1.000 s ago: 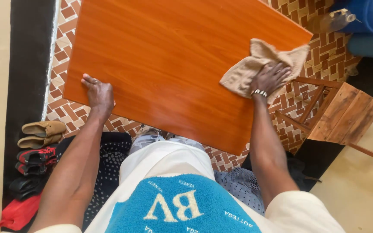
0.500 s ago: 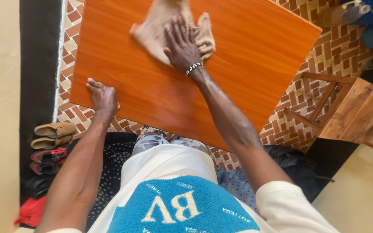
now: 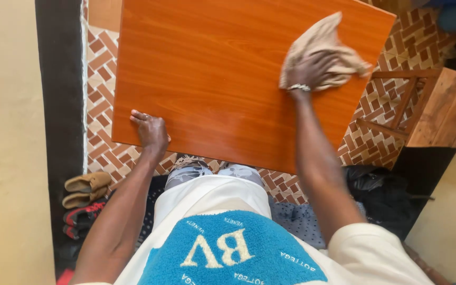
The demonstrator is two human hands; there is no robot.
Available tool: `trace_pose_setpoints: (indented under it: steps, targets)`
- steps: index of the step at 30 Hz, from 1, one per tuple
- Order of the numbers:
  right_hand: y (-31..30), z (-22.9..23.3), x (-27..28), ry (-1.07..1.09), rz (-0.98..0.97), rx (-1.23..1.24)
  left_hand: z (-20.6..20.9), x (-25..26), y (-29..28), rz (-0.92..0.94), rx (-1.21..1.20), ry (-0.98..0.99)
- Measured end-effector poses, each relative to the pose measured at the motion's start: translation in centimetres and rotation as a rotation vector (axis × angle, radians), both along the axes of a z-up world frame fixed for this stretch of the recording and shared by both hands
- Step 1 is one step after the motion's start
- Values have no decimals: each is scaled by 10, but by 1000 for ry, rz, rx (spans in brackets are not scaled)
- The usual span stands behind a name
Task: The person cleans a small wooden table using a damp cloth.
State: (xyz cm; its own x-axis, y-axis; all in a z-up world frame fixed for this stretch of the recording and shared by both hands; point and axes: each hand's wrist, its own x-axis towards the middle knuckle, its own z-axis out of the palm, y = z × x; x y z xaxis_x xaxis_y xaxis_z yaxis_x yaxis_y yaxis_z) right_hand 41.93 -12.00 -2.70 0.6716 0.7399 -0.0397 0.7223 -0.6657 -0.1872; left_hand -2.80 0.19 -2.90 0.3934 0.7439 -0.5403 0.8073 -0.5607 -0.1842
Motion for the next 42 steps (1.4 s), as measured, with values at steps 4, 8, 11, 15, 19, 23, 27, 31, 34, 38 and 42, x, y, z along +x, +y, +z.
trace_pose_setpoints:
  steps: [4,8,11,15,19,23,27,31,34,38,42]
  targets:
    - [6,3,-156,95,242,43,8,-3,1,-17,20,-126]
    - [34,9,-292,197,497,87,33,-1,6,-59,-71,-37]
    - [30,9,-308,279,679,101,-142,-50,-2,-217,467,-238]
    - [-5,20,-255,299,648,-8,40,-7,11,-27,-186,-108]
    - [-43,3,-221,142,162,-111,4,-13,7,-81,-79,-126]
    - [-57,23,-218,254,-573,-209,-7,-15,9,-89,-84,-85]
    - [-40,-30,-273,68,-245,-160,0,-12,8,-98,-109,-52]
    - [-23,9,-310,238,368,-88,0,-9,13,-66,-90,-74]
    - [-48,12,-271,122,601,10,24,-4,16,-67,-163,-39]
    - [-97,53,-188,292,185,-288,16,1,10,-28,-102,-27]
    - [-176,-60,-91,207,-195,-190,-14,0,9,19,-95,-25]
